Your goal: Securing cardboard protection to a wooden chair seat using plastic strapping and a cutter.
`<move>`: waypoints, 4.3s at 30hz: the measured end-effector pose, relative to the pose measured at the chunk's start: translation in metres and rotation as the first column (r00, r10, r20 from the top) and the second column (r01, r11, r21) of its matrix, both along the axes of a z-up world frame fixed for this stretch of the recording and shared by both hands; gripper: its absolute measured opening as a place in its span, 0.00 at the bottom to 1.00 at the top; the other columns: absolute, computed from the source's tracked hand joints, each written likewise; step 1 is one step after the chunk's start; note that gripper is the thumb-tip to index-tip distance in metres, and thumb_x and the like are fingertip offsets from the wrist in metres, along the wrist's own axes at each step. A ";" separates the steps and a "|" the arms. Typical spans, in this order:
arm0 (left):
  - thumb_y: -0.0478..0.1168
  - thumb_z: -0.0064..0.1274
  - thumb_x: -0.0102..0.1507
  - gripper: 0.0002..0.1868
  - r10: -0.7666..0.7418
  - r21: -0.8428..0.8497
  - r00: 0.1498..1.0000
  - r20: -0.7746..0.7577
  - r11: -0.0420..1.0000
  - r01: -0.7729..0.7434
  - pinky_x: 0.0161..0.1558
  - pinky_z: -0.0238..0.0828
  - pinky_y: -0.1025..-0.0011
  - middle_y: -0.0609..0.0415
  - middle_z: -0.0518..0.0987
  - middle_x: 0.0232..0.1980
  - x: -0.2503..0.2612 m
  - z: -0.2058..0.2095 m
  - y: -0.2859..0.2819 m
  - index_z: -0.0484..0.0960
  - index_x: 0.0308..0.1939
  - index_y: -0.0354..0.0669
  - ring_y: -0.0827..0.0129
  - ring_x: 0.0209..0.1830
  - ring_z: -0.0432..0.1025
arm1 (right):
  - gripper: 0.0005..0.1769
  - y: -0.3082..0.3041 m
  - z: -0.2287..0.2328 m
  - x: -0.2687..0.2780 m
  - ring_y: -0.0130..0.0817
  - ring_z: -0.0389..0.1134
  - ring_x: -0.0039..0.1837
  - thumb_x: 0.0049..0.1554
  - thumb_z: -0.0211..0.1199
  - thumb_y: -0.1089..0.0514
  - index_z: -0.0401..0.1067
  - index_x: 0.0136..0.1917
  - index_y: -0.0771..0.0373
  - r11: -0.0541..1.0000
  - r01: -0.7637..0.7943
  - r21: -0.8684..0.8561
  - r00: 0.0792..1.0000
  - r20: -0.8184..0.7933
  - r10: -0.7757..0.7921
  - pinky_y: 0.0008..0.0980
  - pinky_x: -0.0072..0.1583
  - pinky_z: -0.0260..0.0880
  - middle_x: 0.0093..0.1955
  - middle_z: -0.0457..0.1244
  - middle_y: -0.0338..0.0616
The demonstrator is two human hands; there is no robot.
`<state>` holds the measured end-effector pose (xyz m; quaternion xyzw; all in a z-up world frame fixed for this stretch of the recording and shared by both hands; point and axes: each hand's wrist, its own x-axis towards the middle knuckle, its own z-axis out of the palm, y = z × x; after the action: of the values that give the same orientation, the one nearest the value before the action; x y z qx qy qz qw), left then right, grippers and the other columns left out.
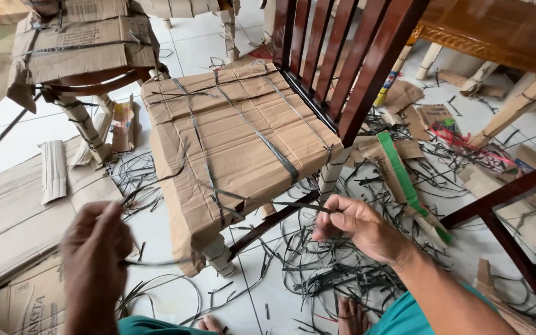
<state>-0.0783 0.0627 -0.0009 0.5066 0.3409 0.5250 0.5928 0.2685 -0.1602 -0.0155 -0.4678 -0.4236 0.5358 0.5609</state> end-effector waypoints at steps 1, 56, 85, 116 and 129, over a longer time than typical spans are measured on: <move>0.39 0.51 0.71 0.09 0.003 -0.003 1.000 -0.003 1.000 -0.003 0.19 0.41 0.77 0.65 0.55 0.18 -0.010 -0.006 0.006 0.73 0.36 0.46 0.80 0.15 0.48 | 0.15 0.004 -0.007 0.009 0.43 0.75 0.51 0.57 0.64 0.48 0.73 0.48 0.62 1.000 -0.003 -0.003 1.000 -0.003 0.003 0.46 0.61 0.74 0.44 0.72 0.50; 0.34 0.55 0.65 0.06 0.209 0.665 0.785 -0.584 0.678 0.314 0.18 0.71 0.76 0.60 0.86 0.33 0.150 -0.016 -0.004 0.86 0.37 0.48 0.75 0.21 0.76 | 0.24 0.067 -0.003 0.028 0.32 0.70 0.50 0.61 0.55 0.43 0.71 0.63 0.61 0.802 0.542 0.251 0.522 0.647 -0.556 0.24 0.46 0.77 0.50 0.67 0.43; 0.47 0.48 0.67 0.10 -0.013 0.278 0.484 -0.875 0.806 0.523 0.49 0.79 0.49 0.54 0.83 0.41 0.298 -0.028 0.040 0.84 0.47 0.63 0.47 0.43 0.81 | 0.15 0.049 -0.035 0.101 0.34 0.72 0.47 0.65 0.60 0.56 0.73 0.59 0.68 0.637 0.744 0.201 0.431 0.584 -0.688 0.33 0.54 0.76 0.48 0.69 0.54; 0.43 0.49 0.68 0.11 0.232 0.465 0.512 -0.827 0.795 0.390 0.41 0.81 0.55 0.55 0.84 0.45 0.325 -0.068 0.021 0.88 0.47 0.60 0.52 0.40 0.82 | 0.20 0.087 -0.014 0.103 0.42 0.71 0.55 0.67 0.51 0.61 0.62 0.71 0.68 0.606 0.795 0.034 0.432 0.669 -0.605 0.37 0.57 0.74 0.61 0.65 0.62; 0.37 0.53 0.61 0.11 0.463 0.702 0.541 -0.702 0.577 0.417 0.36 0.70 0.66 0.59 0.77 0.35 0.330 -0.091 0.018 0.87 0.43 0.57 0.60 0.36 0.77 | 0.19 0.135 -0.079 0.184 0.64 0.68 0.55 0.49 0.49 0.63 0.74 0.51 0.68 0.768 0.594 0.241 0.193 0.884 -0.426 0.60 0.57 0.67 0.47 0.68 0.64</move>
<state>0.2515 0.0805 -0.0920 0.8974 0.3056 0.3158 0.0392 0.4526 -0.0255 -0.0943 -0.8337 -0.4327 0.0050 0.3432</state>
